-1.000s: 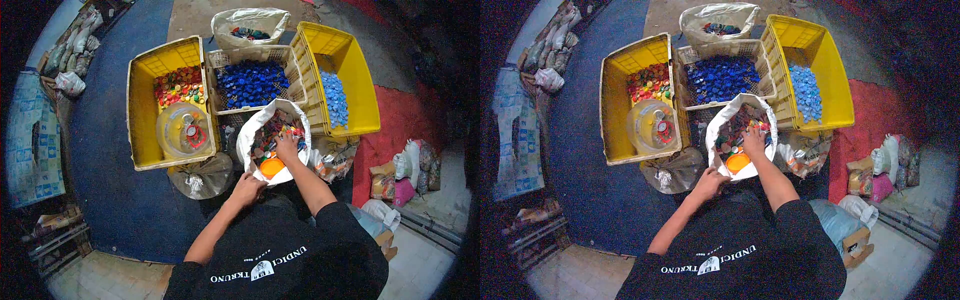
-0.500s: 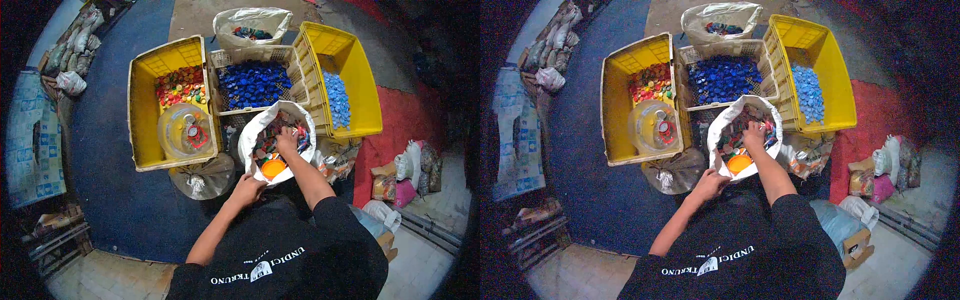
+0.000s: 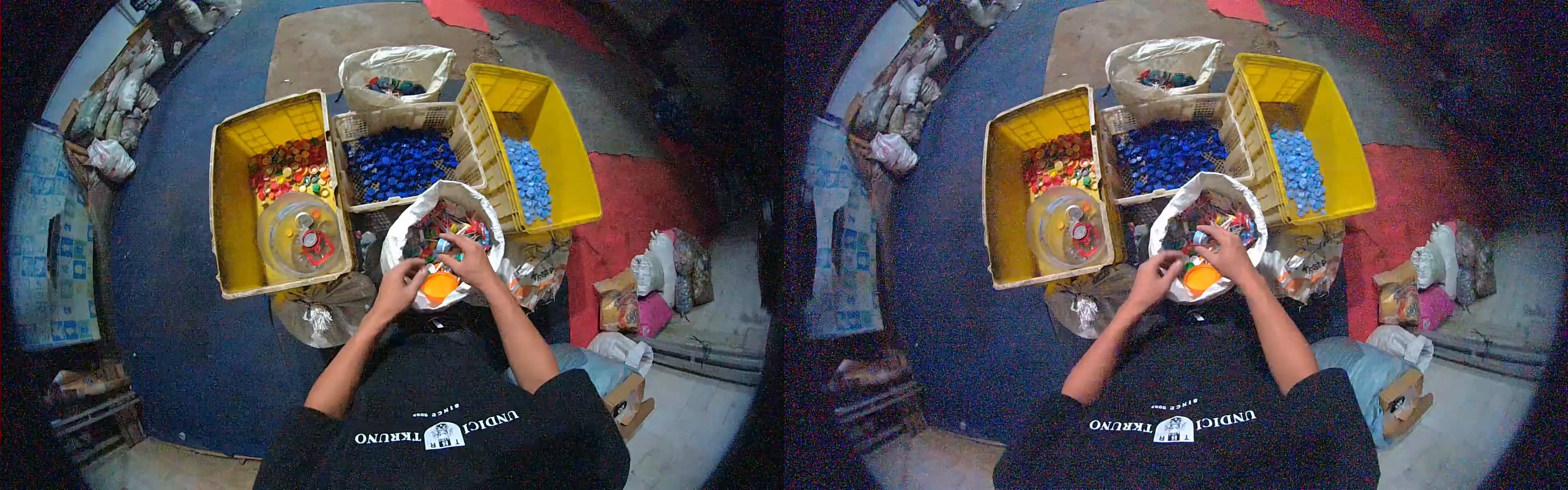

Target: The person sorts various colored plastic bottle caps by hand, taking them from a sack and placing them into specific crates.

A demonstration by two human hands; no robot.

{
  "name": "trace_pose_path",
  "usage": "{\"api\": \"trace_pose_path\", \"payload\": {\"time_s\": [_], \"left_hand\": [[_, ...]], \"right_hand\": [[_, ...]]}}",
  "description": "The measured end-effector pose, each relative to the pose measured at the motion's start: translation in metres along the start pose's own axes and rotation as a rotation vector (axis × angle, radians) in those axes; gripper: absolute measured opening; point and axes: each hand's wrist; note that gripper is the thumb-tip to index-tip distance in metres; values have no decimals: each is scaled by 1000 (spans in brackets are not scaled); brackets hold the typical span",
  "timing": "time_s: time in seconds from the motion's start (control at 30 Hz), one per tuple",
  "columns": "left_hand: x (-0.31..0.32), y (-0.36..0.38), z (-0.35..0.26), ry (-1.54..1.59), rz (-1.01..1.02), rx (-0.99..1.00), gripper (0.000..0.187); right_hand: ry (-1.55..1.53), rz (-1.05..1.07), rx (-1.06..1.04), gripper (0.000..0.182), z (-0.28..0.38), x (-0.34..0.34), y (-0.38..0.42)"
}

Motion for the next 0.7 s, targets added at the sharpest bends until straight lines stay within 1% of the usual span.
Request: {"api": "trace_pose_path", "payload": {"time_s": [0.03,0.07,0.1,0.13,0.17,0.2,0.23,0.27,0.3,0.33,0.37,0.43,0.47,0.5,0.57,0.6,0.63,0.7], "left_hand": [[1,-8,-2,46,-25,-8,33],[2,-15,-4,80,-8,-8,37],[5,-20,-2,113,10,-9,41],[8,-25,0,100,18,35,46],[9,-28,2,101,27,41,46],[8,-31,0,74,126,33,48],[8,-32,-2,43,224,27,50],[9,-32,-4,37,232,35,50],[10,-30,-7,115,218,26,47],[10,-27,-9,193,202,16,44],[8,-25,-10,271,184,4,41],[2,-19,-10,243,196,-10,44],[1,-17,-7,230,171,-2,44],[-1,-16,-10,222,147,7,44],[-7,-12,-13,217,123,46,42],[-11,-11,-14,140,106,58,40],[-14,-10,-14,61,89,68,38],[-13,-7,-8,111,79,74,36]], "right_hand": [[-24,-32,-55,47,4,-3,6],[44,-89,-176,47,-3,-1,10],[24,-85,-154,46,5,-3,15],[-5,-58,-128,45,12,-6,20],[-36,-31,-102,45,20,-9,24],[-28,-76,-173,44,22,-7,27],[-27,-88,-171,44,24,-6,31],[-26,-129,-162,44,27,-3,35],[-27,-170,-154,44,31,-1,39],[-91,-152,-56,43,30,3,43],[-96,-161,-58,43,27,9,46],[-340,-167,34,43,21,23,51],[-397,-143,92,42,17,27,53],[-391,-145,87,42,17,28,52],[-561,-116,107,39,14,31,52],[-582,-96,107,36,17,28,49],[-581,-91,105,36,19,25,47],[-543,-10,163,35,23,21,43]]}}
Point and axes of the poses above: each hand's wrist, its own y-axis away from the middle knuckle, its own x-axis out of the palm, z = x × y, and after that the axes turned 3 degrees about -z, right-handed
